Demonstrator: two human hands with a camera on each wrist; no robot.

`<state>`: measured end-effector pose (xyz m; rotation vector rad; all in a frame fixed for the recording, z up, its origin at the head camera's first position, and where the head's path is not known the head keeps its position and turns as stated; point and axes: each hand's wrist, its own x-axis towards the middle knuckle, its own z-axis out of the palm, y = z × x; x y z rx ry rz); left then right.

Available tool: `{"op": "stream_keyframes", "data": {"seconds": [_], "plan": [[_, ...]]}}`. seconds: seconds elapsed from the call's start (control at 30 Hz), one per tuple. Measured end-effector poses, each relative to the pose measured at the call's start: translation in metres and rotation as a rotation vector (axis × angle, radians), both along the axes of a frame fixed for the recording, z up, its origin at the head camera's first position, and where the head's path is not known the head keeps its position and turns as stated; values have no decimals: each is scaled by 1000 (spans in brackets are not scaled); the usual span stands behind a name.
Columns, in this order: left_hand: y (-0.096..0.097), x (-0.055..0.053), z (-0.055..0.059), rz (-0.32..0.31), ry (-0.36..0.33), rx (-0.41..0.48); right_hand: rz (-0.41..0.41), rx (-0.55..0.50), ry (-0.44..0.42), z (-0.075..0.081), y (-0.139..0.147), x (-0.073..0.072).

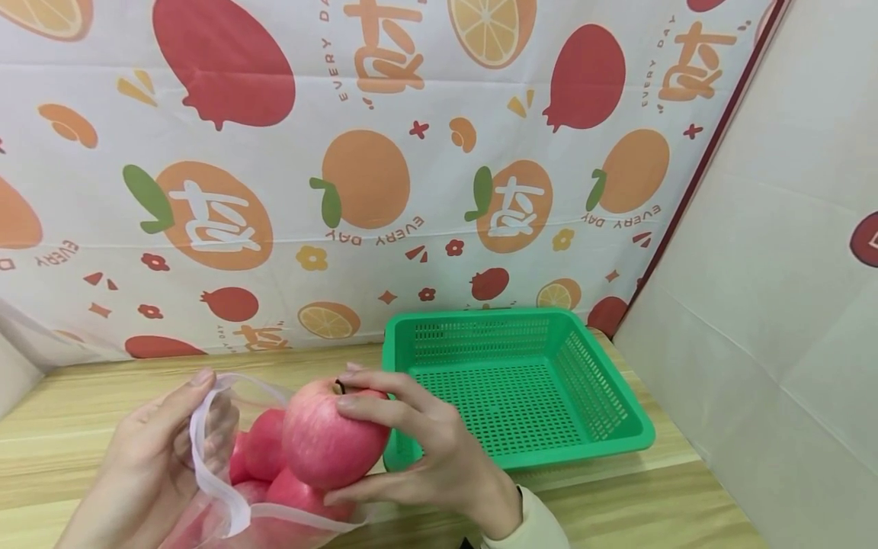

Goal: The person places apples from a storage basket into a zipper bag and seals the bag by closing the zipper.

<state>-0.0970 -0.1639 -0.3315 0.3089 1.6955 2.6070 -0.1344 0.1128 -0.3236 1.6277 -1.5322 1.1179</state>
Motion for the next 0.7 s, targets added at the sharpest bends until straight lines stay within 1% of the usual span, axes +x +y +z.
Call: {"op": "stream_keyframes", "data": {"seconds": [0.17, 0.33, 0.43, 0.6, 0.7], "plan": [[1, 0, -2, -11, 16, 8, 12, 20, -19, -3, -5, 2], [2, 1, -3, -4, 24, 5, 2, 49, -42, -6, -9, 4], [2, 1, -3, -6, 30, 9, -3, 70, -35, -8, -11, 4], [3, 1, -2, -14, 11, 4, -14, 96, -19, -10, -12, 4], [4, 1, -2, -11, 8, -7, -19, 109, -28, -11, -13, 4]]}}
